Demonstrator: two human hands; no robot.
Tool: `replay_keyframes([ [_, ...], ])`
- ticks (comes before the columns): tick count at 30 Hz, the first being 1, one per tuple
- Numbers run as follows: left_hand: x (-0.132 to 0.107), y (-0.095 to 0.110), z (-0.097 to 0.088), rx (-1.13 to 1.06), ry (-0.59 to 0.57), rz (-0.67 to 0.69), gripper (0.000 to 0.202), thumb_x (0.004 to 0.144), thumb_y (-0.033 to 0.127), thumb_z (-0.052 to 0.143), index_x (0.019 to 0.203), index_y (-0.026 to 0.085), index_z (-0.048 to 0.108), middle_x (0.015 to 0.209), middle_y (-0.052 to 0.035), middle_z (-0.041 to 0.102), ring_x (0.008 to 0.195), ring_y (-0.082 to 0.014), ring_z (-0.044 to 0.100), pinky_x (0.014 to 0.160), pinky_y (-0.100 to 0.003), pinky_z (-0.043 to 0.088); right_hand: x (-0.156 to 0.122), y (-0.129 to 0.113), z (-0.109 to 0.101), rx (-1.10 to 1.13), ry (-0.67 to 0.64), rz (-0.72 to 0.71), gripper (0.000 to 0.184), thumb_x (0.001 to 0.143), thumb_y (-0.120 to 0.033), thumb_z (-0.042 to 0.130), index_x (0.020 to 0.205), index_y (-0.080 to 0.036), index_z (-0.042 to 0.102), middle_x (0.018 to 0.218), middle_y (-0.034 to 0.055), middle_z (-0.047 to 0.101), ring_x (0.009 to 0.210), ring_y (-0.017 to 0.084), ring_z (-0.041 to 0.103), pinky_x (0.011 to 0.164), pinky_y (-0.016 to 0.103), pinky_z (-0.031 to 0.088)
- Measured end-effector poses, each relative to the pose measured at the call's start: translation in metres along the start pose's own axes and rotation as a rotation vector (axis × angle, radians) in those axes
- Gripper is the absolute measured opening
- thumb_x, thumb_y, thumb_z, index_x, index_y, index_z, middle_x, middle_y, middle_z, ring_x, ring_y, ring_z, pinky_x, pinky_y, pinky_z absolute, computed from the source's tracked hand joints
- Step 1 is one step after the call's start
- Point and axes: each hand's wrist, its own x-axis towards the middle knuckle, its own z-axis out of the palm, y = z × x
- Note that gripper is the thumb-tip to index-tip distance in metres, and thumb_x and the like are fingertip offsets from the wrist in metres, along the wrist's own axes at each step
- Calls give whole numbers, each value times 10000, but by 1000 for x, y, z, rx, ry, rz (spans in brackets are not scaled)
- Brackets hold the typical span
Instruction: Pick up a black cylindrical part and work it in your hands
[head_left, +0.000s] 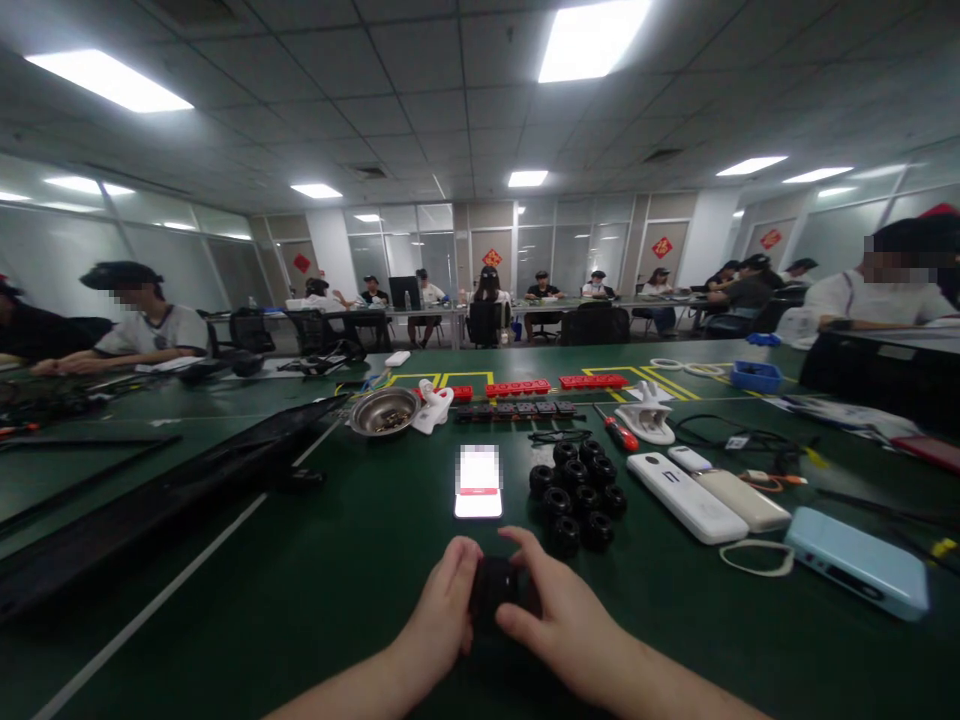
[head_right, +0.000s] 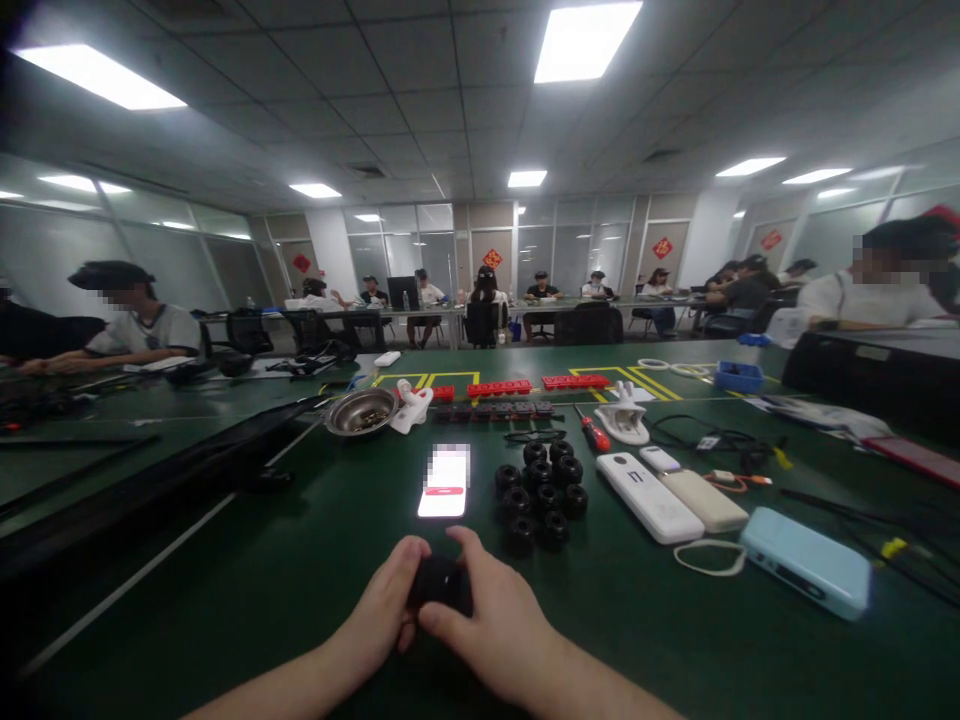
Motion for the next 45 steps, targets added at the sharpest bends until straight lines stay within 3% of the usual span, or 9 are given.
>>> replay_keyframes([
  [4, 2, -8, -4, 10, -45, 81, 373, 759, 556, 327, 832, 197, 402, 482, 91, 390, 307, -41, 339, 287, -125, 259, 2, 6, 7, 79, -11, 6, 248, 788, -293, 468, 1009, -183, 451, 812, 28, 580, 721, 157, 549, 637, 267, 434],
  [9, 8, -6, -7, -69, -101, -52, 489, 712, 616, 322, 819, 157, 450, 348, 111, 330, 238, -47, 285, 251, -140, 256, 2, 7, 6, -153, 39, -331, 464, 674, -121, 539, 1116, -191, 417, 1167, 92, 433, 1055, 207, 413, 897, 350, 329],
  [12, 6, -4, -8, -54, -101, -25, 505, 707, 621, 329, 789, 142, 465, 427, 75, 419, 272, -42, 349, 277, -146, 298, 3, 7, 2, -166, 51, -153, 575, 660, -288, 602, 1170, -165, 364, 1098, 109, 492, 978, 236, 469, 832, 383, 375],
  [17, 2, -5, -10, -21, -201, 2, 525, 715, 628, 312, 848, 143, 461, 488, 65, 427, 331, -41, 378, 318, -149, 331, 5, 4, -3, -60, -74, 17, 231, 830, -349, 383, 861, -170, 526, 691, 12, 582, 617, 144, 538, 571, 261, 415],
  [26, 9, -7, -14, -86, -285, -49, 527, 635, 613, 482, 856, 138, 430, 418, 108, 346, 304, -18, 268, 282, -127, 233, -2, 2, -12, -94, 28, -200, 515, 677, -201, 579, 1150, -186, 378, 1155, 77, 454, 1050, 190, 424, 909, 334, 323],
  [33, 9, -12, -12, -15, -300, -49, 512, 633, 629, 457, 758, 133, 467, 553, -3, 545, 389, -96, 526, 333, -164, 353, 4, 5, -11, -154, -126, 17, 235, 819, -362, 407, 802, -172, 544, 673, 6, 582, 598, 130, 527, 547, 231, 400],
  [37, 7, -4, -12, -39, -294, -87, 532, 620, 619, 479, 825, 128, 466, 629, -33, 580, 459, -124, 573, 375, -185, 381, 4, 2, -11, -145, -117, -64, 175, 764, -259, 505, 913, -174, 536, 826, 26, 591, 733, 141, 539, 645, 235, 416],
  [41, 7, 4, -12, -74, -266, -110, 573, 620, 647, 440, 842, 120, 448, 528, -4, 556, 381, -98, 522, 370, -187, 370, 1, -1, -13, -175, -61, -217, 480, 677, -186, 589, 1127, -197, 422, 1124, 54, 496, 1021, 179, 444, 887, 299, 328],
  [45, 6, 4, -13, -46, -293, -98, 526, 613, 584, 523, 862, 124, 459, 543, 18, 542, 389, -81, 511, 388, -187, 386, 0, 1, -13, -221, -24, -46, 463, 728, -365, 542, 1130, -178, 408, 953, 63, 574, 849, 191, 527, 746, 318, 404],
])
